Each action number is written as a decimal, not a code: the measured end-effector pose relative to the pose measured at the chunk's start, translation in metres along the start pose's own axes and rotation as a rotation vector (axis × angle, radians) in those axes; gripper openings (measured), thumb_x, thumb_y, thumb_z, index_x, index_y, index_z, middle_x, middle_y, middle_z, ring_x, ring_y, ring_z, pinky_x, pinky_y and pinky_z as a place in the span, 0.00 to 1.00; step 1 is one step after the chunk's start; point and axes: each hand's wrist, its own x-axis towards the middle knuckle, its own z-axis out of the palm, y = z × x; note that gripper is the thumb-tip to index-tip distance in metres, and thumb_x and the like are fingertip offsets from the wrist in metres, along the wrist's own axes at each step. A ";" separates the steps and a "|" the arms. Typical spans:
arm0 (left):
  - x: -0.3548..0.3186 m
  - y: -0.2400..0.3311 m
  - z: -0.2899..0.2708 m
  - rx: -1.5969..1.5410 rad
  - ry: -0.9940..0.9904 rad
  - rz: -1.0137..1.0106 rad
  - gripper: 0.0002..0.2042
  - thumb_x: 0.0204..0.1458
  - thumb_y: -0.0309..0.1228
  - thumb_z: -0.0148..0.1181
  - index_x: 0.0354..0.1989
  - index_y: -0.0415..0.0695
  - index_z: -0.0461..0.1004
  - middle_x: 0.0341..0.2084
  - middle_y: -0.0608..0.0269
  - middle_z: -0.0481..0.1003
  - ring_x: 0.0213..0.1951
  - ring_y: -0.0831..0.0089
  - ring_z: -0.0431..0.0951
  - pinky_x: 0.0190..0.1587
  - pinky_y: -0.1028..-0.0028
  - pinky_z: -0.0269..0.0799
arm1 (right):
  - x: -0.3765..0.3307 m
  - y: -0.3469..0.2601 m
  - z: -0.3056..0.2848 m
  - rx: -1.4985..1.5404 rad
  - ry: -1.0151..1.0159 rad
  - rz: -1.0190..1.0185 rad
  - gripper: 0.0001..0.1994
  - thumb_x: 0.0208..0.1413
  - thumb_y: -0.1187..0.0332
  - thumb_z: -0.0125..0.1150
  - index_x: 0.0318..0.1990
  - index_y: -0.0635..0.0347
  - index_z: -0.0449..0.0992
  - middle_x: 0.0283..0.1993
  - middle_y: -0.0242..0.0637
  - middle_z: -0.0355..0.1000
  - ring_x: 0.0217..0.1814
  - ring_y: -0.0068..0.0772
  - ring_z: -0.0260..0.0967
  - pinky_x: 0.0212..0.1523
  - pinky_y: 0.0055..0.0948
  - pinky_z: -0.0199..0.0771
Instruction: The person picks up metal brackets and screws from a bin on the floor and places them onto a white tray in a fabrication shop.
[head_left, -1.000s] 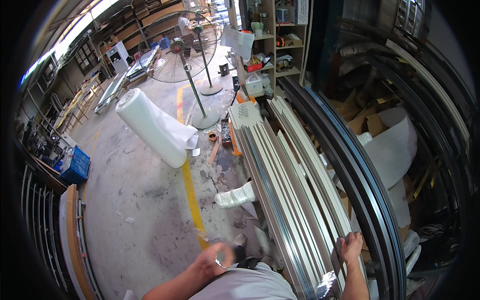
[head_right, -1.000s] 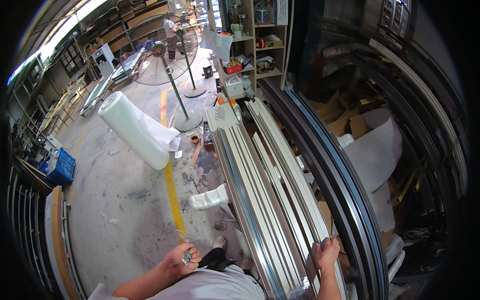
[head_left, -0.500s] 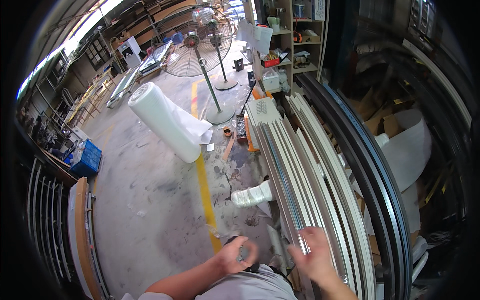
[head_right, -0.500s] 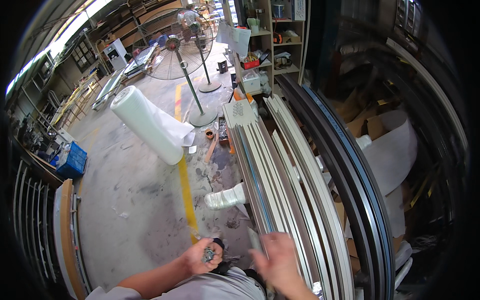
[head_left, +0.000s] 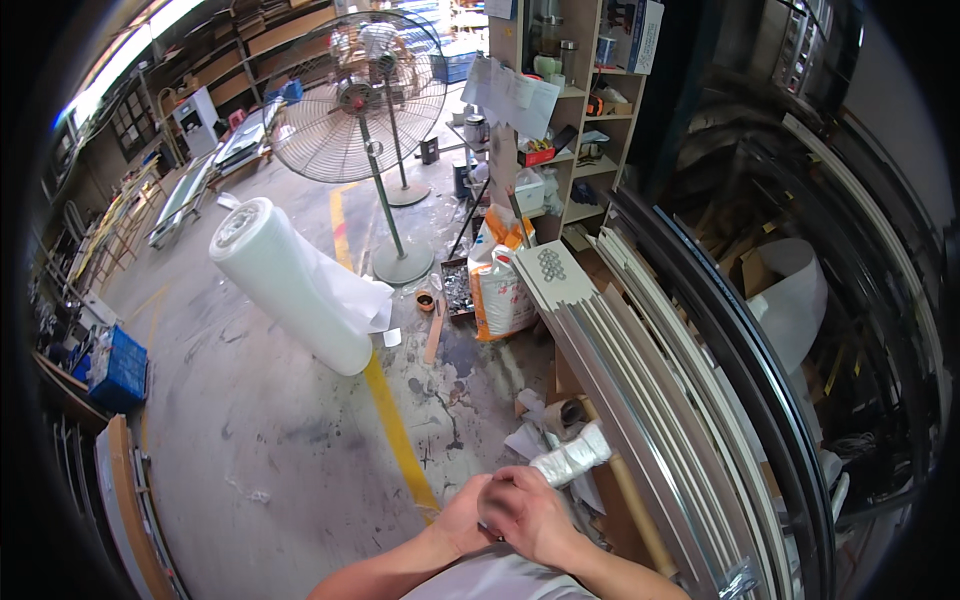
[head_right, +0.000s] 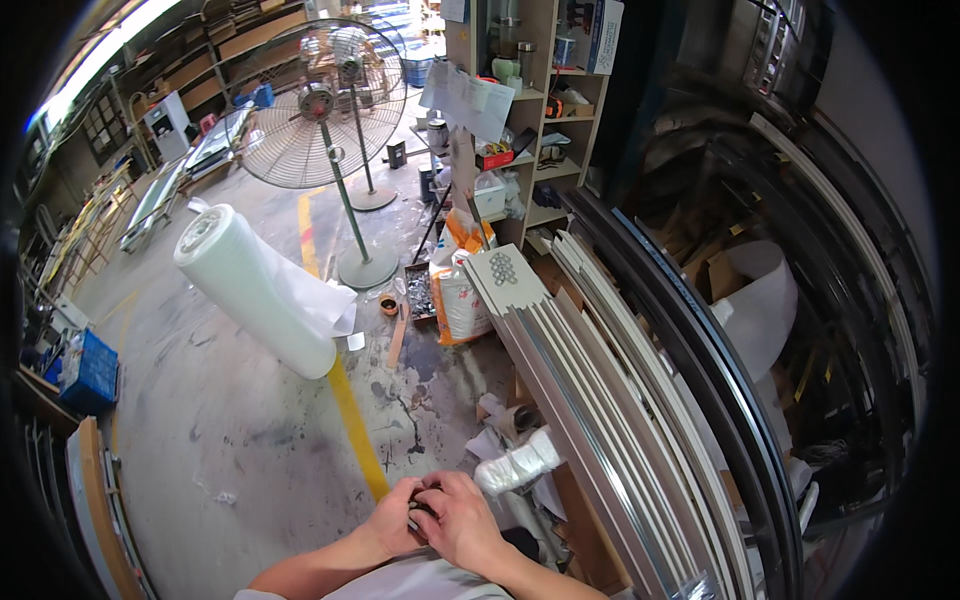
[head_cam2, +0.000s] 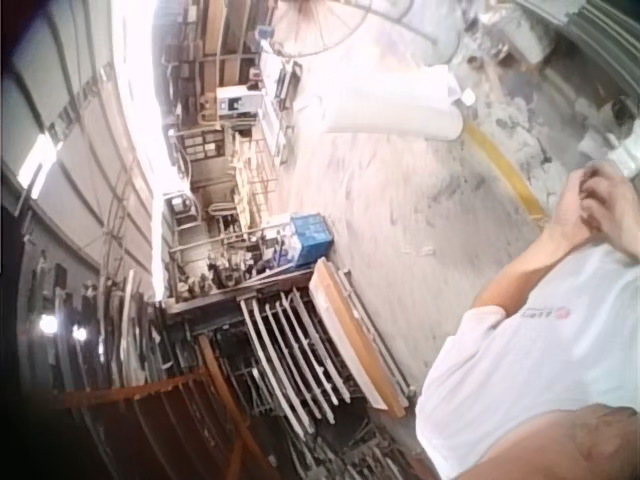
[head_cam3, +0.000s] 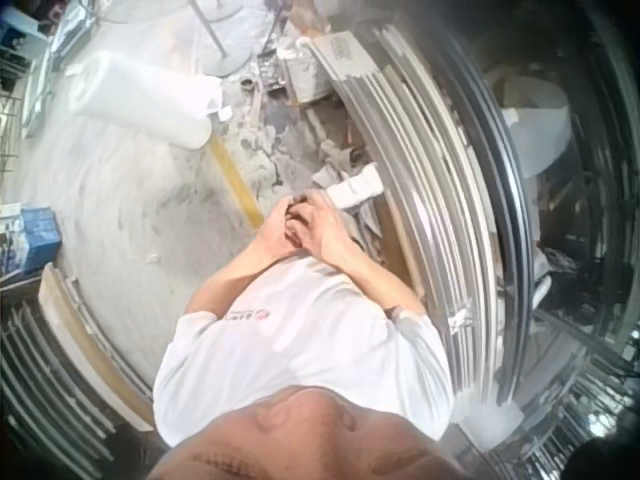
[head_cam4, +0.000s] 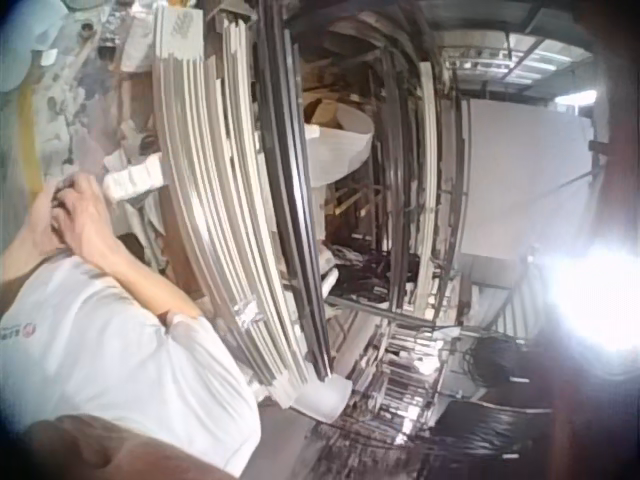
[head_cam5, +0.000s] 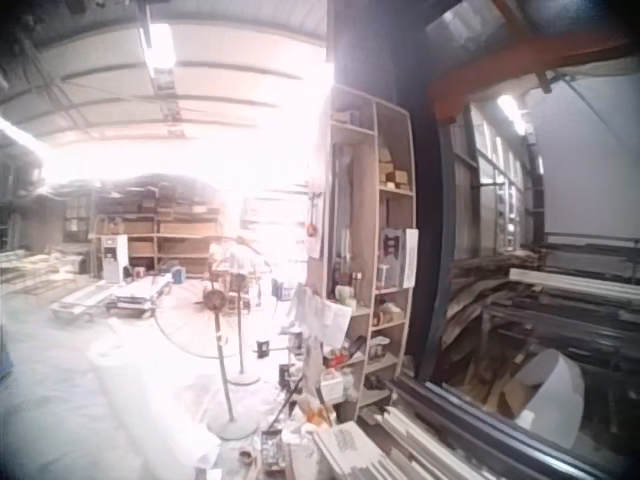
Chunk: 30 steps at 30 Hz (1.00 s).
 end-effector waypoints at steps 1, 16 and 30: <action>-0.008 0.018 0.001 0.031 0.037 -0.013 0.19 0.65 0.46 0.40 0.51 0.47 0.72 0.41 0.64 0.77 0.44 0.65 0.78 0.46 0.63 0.77 | 0.014 -0.005 0.011 0.065 0.027 0.048 0.10 0.51 0.69 0.66 0.40 0.63 0.81 0.49 0.45 0.72 0.54 0.49 0.68 0.54 0.42 0.70; 0.071 0.221 0.000 -0.029 0.087 -0.198 0.17 0.64 0.41 0.49 0.24 0.45 0.67 0.22 0.65 0.65 0.25 0.73 0.63 0.22 0.78 0.58 | 0.208 0.107 -0.014 -0.246 0.526 0.205 0.18 0.48 0.68 0.73 0.44 0.68 0.76 0.44 0.49 0.73 0.38 0.46 0.74 0.39 0.39 0.76; 0.212 0.386 0.056 0.228 0.204 -0.353 0.19 0.62 0.40 0.50 0.19 0.45 0.64 0.21 0.65 0.63 0.24 0.74 0.60 0.22 0.77 0.54 | 0.421 0.259 -0.034 -0.169 0.591 0.994 0.32 0.49 0.70 0.71 0.58 0.72 0.60 0.56 0.62 0.58 0.47 0.66 0.73 0.50 0.48 0.77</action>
